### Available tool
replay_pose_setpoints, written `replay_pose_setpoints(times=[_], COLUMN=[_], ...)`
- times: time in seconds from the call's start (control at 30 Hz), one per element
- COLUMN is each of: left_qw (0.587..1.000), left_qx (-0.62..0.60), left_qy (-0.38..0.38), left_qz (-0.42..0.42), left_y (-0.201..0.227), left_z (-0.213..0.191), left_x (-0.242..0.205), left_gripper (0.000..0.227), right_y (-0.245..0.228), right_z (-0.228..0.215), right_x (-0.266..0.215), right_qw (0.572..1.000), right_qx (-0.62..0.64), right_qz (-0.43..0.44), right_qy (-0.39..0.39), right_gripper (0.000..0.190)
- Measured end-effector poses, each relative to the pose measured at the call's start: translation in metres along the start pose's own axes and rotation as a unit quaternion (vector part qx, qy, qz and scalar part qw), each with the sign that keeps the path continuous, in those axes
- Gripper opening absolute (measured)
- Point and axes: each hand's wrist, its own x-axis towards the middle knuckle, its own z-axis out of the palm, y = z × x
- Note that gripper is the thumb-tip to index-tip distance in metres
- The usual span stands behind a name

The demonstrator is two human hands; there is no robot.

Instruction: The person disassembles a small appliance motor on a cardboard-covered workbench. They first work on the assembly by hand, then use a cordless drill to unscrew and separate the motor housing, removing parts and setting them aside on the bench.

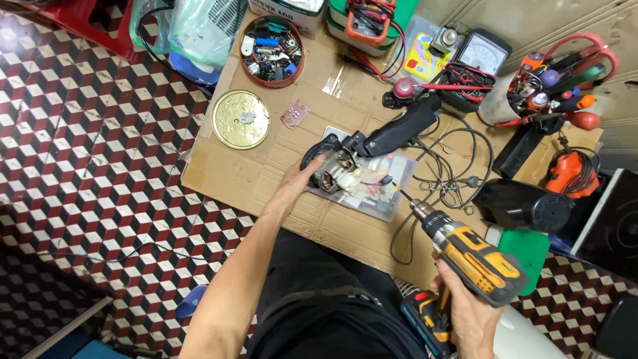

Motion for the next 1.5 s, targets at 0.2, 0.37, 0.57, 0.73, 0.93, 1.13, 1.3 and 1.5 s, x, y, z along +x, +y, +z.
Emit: replay_pose_setpoints(times=[0.2,0.37,0.57,0.73,0.93,1.13,1.3,1.5], left_qw=[0.997,0.996,0.944,0.887,0.885,0.961,0.927,0.870], left_qx=[-0.069,-0.071,-0.256,-0.402,-0.436,-0.254,0.102,0.279], left_qy=[-0.017,0.045,0.034,-0.117,-0.109,-0.087,-0.035,-0.023], left_qz=[0.013,-0.018,-0.206,-0.195,-0.118,0.062,0.360,0.406], left_y=[-0.007,-0.002,-0.034,-0.008,-0.034,0.009,0.050,0.011], left_z=[-0.001,0.006,0.011,0.029,0.037,0.051,0.056,0.048], left_x=[0.000,-0.010,-0.013,-0.014,0.003,-0.022,-0.046,-0.030], left_gripper=[0.071,0.078,0.101,0.097,0.066,0.057,0.077,0.088], right_y=[0.029,0.023,0.016,0.003,-0.009,-0.023,-0.036,-0.045], right_z=[-0.033,-0.026,-0.027,-0.024,-0.022,-0.016,-0.013,-0.010], right_x=[0.033,0.043,0.040,0.026,0.012,-0.005,-0.017,-0.027], right_qw=[0.989,0.994,0.995,0.996,0.999,0.997,0.997,0.999], right_qx=[-0.126,-0.075,-0.039,-0.059,-0.027,-0.006,0.017,-0.029], right_qz=[-0.029,0.062,0.090,0.067,-0.013,0.016,0.036,0.011], right_qy=[-0.070,-0.058,-0.028,0.008,0.016,0.070,0.074,0.035], right_gripper=[0.012,0.016,0.019,0.023,0.028,0.036,0.035,0.023])
